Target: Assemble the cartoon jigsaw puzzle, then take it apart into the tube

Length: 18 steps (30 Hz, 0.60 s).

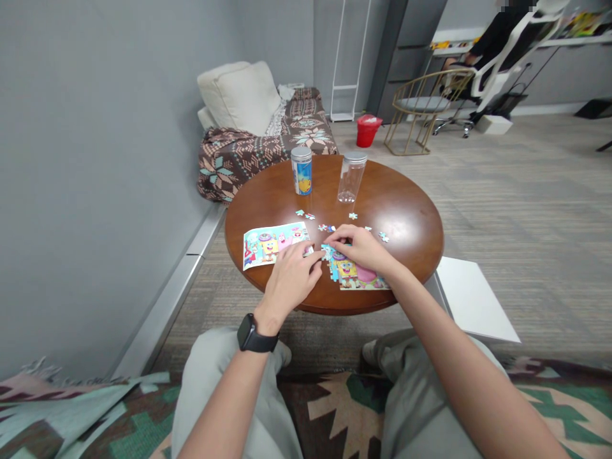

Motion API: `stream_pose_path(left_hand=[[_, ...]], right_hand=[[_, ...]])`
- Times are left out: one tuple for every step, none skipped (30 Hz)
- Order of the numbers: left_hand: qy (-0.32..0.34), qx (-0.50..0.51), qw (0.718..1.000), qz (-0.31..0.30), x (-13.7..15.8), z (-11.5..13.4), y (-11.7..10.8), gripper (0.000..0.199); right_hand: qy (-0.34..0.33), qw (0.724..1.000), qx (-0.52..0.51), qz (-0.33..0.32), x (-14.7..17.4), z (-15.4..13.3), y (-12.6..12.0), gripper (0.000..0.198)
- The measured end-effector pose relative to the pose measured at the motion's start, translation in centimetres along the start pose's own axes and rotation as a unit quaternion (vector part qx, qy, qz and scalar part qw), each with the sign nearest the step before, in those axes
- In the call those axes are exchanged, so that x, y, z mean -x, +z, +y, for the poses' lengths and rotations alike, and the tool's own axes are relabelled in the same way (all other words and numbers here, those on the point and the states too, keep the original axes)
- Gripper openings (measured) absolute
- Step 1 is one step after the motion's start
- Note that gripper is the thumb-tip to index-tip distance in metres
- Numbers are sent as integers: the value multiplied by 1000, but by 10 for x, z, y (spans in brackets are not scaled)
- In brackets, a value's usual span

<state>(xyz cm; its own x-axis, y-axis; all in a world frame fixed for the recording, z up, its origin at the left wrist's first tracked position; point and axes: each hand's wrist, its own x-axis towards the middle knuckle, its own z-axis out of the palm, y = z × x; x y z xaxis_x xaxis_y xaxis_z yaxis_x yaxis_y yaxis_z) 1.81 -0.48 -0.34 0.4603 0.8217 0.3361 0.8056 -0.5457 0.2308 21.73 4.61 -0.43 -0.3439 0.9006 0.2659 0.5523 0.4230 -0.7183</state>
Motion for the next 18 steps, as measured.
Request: stream_pose_path(left_hand=[[1, 0, 1000, 1, 0, 0, 0, 30], [2, -1, 1000, 2, 0, 0, 0, 30], [2, -1, 1000, 3, 0, 0, 0, 30], [1, -1, 1000, 2, 0, 1, 0, 30], [1, -2, 1000, 1, 0, 1, 0, 30], [0, -3, 1000, 1, 0, 1, 0, 30], [0, -3, 1000, 0, 0, 1, 0, 30], [1, -4, 1000, -1, 0, 1, -1, 29], [1, -4, 1000, -1, -1, 1, -1, 29], [2, -4, 1000, -2, -1, 1, -1, 29], [2, -4, 1000, -3, -1, 1, -1, 30], [2, -4, 1000, -3, -1, 1, -1, 30], [1, -4, 1000, -4, -1, 1, -1, 30], [1, -4, 1000, -4, -1, 1, -1, 30], [0, -4, 1000, -5, -1, 1, -1, 30], [0, -3, 1000, -5, -1, 1, -1, 30], [1, -3, 1000, -4, -1, 1, -1, 30], [1, -2, 1000, -3, -1, 1, -1, 30]], right_hand=[[1, 1000, 5, 0, 0, 0, 0, 15], [2, 1000, 10, 1, 0, 1, 1, 15], [3, 1000, 15, 1, 0, 1, 1, 15], [4, 1000, 19, 0, 0, 2, 1, 15], [4, 1000, 21, -1, 0, 3, 1, 15], [3, 1000, 21, -3, -1, 3, 1, 15], [1, 1000, 20, -5, -1, 4, 2, 16], [0, 1000, 17, -7, -1, 4, 2, 16], [-2, 1000, 13, -6, -1, 5, 2, 16], [-2, 1000, 9, -4, -1, 6, 3, 16], [-4, 1000, 4, 1, -1, 6, 3, 16], [-4, 1000, 0, 6, -1, 7, 4, 16], [-5, 1000, -4, 12, 0, 8, 4, 14], [-7, 1000, -6, 15, 0, 8, 5, 12], [-9, 1000, -8, 17, 0, 9, 6, 11], [-11, 1000, -9, 18, 0, 9, 6, 10], [-14, 1000, -12, 20, 0, 8, 6, 9], [-15, 999, -16, 25, 1, 8, 6, 11]])
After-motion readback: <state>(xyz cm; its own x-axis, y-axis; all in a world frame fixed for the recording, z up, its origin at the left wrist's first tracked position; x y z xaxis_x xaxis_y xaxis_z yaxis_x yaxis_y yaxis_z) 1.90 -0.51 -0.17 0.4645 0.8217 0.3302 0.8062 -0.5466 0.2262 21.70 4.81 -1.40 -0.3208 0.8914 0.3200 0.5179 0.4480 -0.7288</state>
